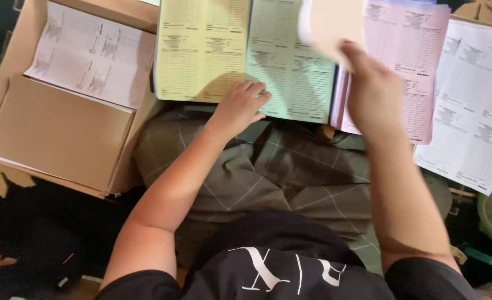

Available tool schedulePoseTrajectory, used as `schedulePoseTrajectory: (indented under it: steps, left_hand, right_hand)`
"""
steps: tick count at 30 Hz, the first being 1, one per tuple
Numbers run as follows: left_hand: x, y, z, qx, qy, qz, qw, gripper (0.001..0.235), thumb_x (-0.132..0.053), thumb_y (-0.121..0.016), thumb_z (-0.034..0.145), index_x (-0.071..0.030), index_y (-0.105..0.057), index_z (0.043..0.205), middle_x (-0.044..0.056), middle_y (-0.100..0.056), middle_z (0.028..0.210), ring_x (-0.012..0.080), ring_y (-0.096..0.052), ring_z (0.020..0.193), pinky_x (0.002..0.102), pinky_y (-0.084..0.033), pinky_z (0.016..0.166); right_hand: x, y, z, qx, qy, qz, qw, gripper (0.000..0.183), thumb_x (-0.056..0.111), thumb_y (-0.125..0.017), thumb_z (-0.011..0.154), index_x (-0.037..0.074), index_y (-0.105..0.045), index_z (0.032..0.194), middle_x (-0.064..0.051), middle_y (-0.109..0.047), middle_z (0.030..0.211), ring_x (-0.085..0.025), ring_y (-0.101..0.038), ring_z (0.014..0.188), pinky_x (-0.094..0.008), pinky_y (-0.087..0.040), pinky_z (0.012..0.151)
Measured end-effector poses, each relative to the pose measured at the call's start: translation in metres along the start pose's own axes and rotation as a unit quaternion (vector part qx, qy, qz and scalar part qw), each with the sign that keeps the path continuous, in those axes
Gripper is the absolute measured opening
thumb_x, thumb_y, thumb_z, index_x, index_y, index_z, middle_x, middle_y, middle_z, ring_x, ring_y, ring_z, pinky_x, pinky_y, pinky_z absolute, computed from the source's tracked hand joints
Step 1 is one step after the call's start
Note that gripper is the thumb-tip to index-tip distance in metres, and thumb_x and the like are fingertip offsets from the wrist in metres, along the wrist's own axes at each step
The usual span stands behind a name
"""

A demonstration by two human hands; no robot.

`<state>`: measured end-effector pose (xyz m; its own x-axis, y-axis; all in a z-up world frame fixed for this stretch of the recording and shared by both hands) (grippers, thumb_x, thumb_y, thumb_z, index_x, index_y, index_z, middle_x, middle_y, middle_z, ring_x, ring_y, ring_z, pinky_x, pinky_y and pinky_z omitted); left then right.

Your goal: The person is organizing and packing stacks of multi-colored paper forms into a cardboard box on the floor.

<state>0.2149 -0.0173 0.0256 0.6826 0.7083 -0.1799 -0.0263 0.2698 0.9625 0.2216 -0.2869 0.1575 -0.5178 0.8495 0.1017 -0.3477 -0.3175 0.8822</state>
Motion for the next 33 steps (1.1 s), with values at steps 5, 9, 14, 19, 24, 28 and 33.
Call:
schedulePoseTrajectory:
  steps: [5, 9, 14, 19, 24, 28, 33]
  left_hand:
    - [0.004, 0.009, -0.017, -0.057, -0.013, -0.026, 0.998, 0.046, -0.025, -0.082, 0.082, -0.011, -0.069, 0.125, 0.012, -0.061, 0.130, 0.0331, -0.052, 0.124, 0.049, -0.042, 0.101]
    - [0.011, -0.009, -0.024, -0.191, -0.026, -0.047, 0.980, 0.018, -0.017, -0.080, 0.083, -0.011, -0.075, 0.100, 0.006, -0.068, 0.109, 0.0243, -0.059, 0.112, 0.038, -0.044, 0.093]
    - [0.018, -0.041, -0.024, -0.241, -0.026, -0.083, 0.967, 0.012, -0.013, -0.074, 0.086, -0.016, -0.072, 0.075, -0.001, -0.064, 0.071, 0.0194, -0.064, 0.082, 0.033, -0.048, 0.082]
    - [0.017, -0.061, -0.023, -0.250, 0.014, -0.071, 0.965, 0.010, -0.018, -0.076, 0.080, -0.019, -0.071, 0.072, -0.002, -0.064, 0.067, 0.0190, -0.061, 0.078, 0.033, -0.048, 0.077]
    - [0.005, -0.023, -0.032, -0.220, 0.163, -0.090, 0.957, 0.049, -0.038, -0.089, 0.073, -0.007, -0.067, 0.103, 0.008, -0.059, 0.093, 0.0284, -0.065, 0.087, 0.042, -0.054, 0.073]
    - [-0.003, -0.017, -0.032, -0.210, 0.195, -0.130, 0.949, 0.053, -0.042, -0.080, 0.086, -0.003, -0.064, 0.119, 0.007, -0.059, 0.086, 0.0258, -0.069, 0.079, 0.037, -0.057, 0.067]
    - [-0.012, 0.004, -0.036, -0.260, 0.238, -0.329, 0.876, 0.077, -0.042, -0.082, 0.079, 0.005, -0.056, 0.135, 0.024, -0.069, 0.104, 0.0366, -0.073, 0.093, 0.042, -0.061, 0.079]
  right_hand:
    - [0.030, -0.114, -0.010, 0.090, 0.008, 0.000, 0.996, 0.047, -0.002, -0.050, 0.092, 0.009, -0.064, 0.136, -0.012, -0.071, 0.131, -0.036, -0.073, 0.100, -0.048, -0.060, 0.079]
    - [0.044, -0.137, -0.035, 0.165, -0.022, 0.023, 0.986, 0.042, 0.011, -0.046, 0.098, 0.016, -0.060, 0.137, -0.005, -0.066, 0.141, -0.038, -0.072, 0.101, -0.054, -0.059, 0.070]
    - [0.055, -0.121, -0.033, 0.226, -0.054, 0.072, 0.970, 0.050, 0.014, -0.050, 0.096, 0.015, -0.055, 0.146, -0.006, -0.056, 0.153, -0.044, -0.065, 0.112, -0.063, -0.055, 0.078]
    - [0.062, -0.111, -0.028, 0.246, -0.064, 0.120, 0.960, 0.058, 0.009, -0.054, 0.092, 0.019, -0.055, 0.150, -0.006, -0.054, 0.155, -0.043, -0.058, 0.125, -0.064, -0.053, 0.088]
    - [0.067, -0.111, -0.023, 0.195, -0.145, 0.148, 0.959, 0.039, 0.018, -0.052, 0.102, 0.019, -0.066, 0.138, -0.005, -0.066, 0.140, -0.042, -0.062, 0.118, -0.060, -0.052, 0.091]
    - [-0.015, -0.177, -0.075, 0.186, -0.229, 0.127, 0.947, 0.036, 0.044, -0.049, 0.109, 0.025, -0.072, 0.129, -0.007, -0.074, 0.118, -0.041, -0.064, 0.112, -0.059, -0.052, 0.092]
    - [0.003, -0.158, -0.066, 0.179, -0.284, 0.208, 0.919, 0.042, 0.044, -0.051, 0.111, 0.009, -0.070, 0.096, -0.020, -0.071, 0.088, -0.049, -0.063, 0.102, -0.058, -0.047, 0.079]
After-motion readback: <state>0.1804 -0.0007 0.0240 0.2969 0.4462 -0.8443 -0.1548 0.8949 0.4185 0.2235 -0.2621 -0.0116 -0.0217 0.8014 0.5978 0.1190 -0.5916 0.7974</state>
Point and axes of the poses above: each hand's wrist, its own z-axis towards the middle knuckle, its own y-axis out of the back of the hand, x = y × z, the point moved 2 cm from there along z, towards the middle knuckle
